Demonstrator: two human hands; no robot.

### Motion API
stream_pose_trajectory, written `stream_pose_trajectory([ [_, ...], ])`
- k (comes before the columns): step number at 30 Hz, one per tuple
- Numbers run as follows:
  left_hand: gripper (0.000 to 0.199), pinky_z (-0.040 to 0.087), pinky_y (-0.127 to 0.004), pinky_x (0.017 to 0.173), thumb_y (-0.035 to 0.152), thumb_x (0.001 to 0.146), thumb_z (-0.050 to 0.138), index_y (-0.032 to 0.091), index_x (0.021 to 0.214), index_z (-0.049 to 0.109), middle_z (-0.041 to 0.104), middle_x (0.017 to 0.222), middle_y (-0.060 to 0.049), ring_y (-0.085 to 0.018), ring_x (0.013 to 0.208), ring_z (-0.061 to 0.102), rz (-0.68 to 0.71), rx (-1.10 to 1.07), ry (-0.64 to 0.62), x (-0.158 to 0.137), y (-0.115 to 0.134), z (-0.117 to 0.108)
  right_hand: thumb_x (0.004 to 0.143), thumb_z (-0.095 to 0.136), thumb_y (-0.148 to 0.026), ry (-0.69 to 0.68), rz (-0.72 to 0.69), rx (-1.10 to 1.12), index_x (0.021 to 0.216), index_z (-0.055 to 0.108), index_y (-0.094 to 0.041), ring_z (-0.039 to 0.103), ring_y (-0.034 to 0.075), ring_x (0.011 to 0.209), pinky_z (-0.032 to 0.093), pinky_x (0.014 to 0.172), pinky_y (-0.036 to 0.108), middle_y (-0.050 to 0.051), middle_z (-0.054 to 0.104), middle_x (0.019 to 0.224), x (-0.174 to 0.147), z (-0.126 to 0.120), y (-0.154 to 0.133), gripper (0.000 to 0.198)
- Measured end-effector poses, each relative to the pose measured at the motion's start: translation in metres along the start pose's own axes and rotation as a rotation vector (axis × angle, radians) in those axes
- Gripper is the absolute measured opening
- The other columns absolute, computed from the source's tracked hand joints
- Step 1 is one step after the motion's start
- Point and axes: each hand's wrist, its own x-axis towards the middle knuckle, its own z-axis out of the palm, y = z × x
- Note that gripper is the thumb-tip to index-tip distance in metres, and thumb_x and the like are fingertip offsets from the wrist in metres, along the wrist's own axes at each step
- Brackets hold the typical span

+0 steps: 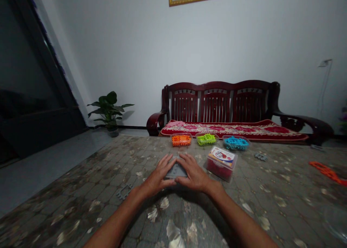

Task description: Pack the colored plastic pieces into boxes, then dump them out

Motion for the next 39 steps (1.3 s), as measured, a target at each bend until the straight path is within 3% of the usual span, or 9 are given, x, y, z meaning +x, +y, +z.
stream_pose_trajectory([
  [10,0.069,0.016,-0.057,0.126,0.04,0.092,0.067,0.029,0.154,0.041,0.029,0.166,-0.009,-0.033,0.156,0.016,0.021,0.09,-0.026,-0.004,0.004,-0.001,0.085,0.067,-0.049,0.043,-0.068,-0.056,0.148,0.048,-0.02,0.032,0.036,0.144,0.025,0.12,0.058,0.017,0.043,0.155,-0.002,0.007,0.008,0.072],
  [16,0.079,0.016,-0.058,0.125,0.047,0.082,0.077,0.027,0.152,0.046,0.036,0.163,-0.012,-0.037,0.154,0.019,0.024,0.058,-0.021,0.001,0.002,-0.003,0.085,0.068,-0.052,0.01,-0.048,0.023,0.15,0.047,-0.022,0.027,0.035,0.149,0.023,0.122,0.058,0.016,0.04,0.159,-0.004,0.003,0.011,0.075],
  [19,0.097,0.016,-0.058,0.124,0.048,0.068,0.088,0.028,0.152,0.045,0.028,0.166,-0.014,-0.041,0.154,0.019,-0.018,0.017,-0.024,0.001,0.001,-0.006,0.087,0.066,-0.052,0.073,-0.013,0.026,0.148,0.05,-0.027,0.031,0.033,0.149,0.027,0.12,0.056,0.012,0.041,0.159,-0.012,-0.013,0.02,0.068],
  [22,0.103,0.021,-0.055,0.123,0.037,0.062,0.09,0.026,0.153,0.043,0.017,0.169,-0.015,-0.04,0.154,0.019,-0.145,-0.056,0.002,-0.003,-0.001,-0.008,0.086,0.067,-0.043,0.286,0.061,-0.131,0.146,0.052,-0.027,0.035,0.032,0.146,0.027,0.12,0.055,0.01,0.045,0.157,-0.028,-0.044,0.036,0.064],
  [25,0.096,0.024,-0.051,0.123,0.025,0.063,0.085,0.024,0.151,0.047,0.028,0.165,-0.014,-0.039,0.151,0.026,-0.255,-0.184,0.05,-0.008,-0.001,-0.007,0.079,0.07,-0.037,0.34,0.204,-0.337,0.149,0.048,-0.029,0.029,0.037,0.148,0.018,0.121,0.06,0.009,0.041,0.159,-0.049,-0.076,0.059,0.073],
  [28,0.093,0.026,-0.049,0.122,0.018,0.06,0.084,0.028,0.147,0.052,0.049,0.153,-0.011,-0.038,0.144,0.04,-0.254,-0.348,0.126,-0.008,0.002,-0.001,0.076,0.071,-0.04,0.281,0.375,-0.461,0.15,0.046,-0.031,0.028,0.041,0.147,0.016,0.119,0.063,0.008,0.039,0.161,-0.064,-0.096,0.082,0.078],
  [31,0.089,0.03,-0.048,0.119,0.018,0.059,0.084,0.03,0.143,0.056,0.054,0.146,-0.01,-0.037,0.139,0.045,-0.246,-0.388,0.173,-0.002,0.005,0.005,0.071,0.075,-0.046,0.135,0.464,-0.483,0.149,0.047,-0.029,0.039,0.04,0.14,0.031,0.114,0.057,0.012,0.045,0.156,-0.068,-0.1,0.094,0.084],
  [34,0.086,0.032,-0.048,0.118,0.019,0.061,0.081,0.028,0.143,0.055,0.053,0.145,-0.012,-0.037,0.138,0.045,-0.239,-0.325,0.171,0.01,0.005,0.012,0.069,0.074,-0.046,0.022,0.473,-0.47,0.148,0.049,-0.027,0.047,0.039,0.132,0.04,0.106,0.052,0.015,0.051,0.15,-0.068,-0.098,0.094,0.085],
  [39,0.078,0.03,-0.047,0.119,0.016,0.062,0.078,0.026,0.137,0.061,0.056,0.145,-0.011,-0.036,0.138,0.046,-0.221,-0.42,0.219,0.04,0.013,0.034,0.07,0.072,-0.038,0.028,0.374,-0.395,0.149,0.048,-0.023,0.044,0.038,0.136,0.039,0.11,0.05,0.016,0.048,0.152,-0.079,-0.103,0.091,0.084],
])
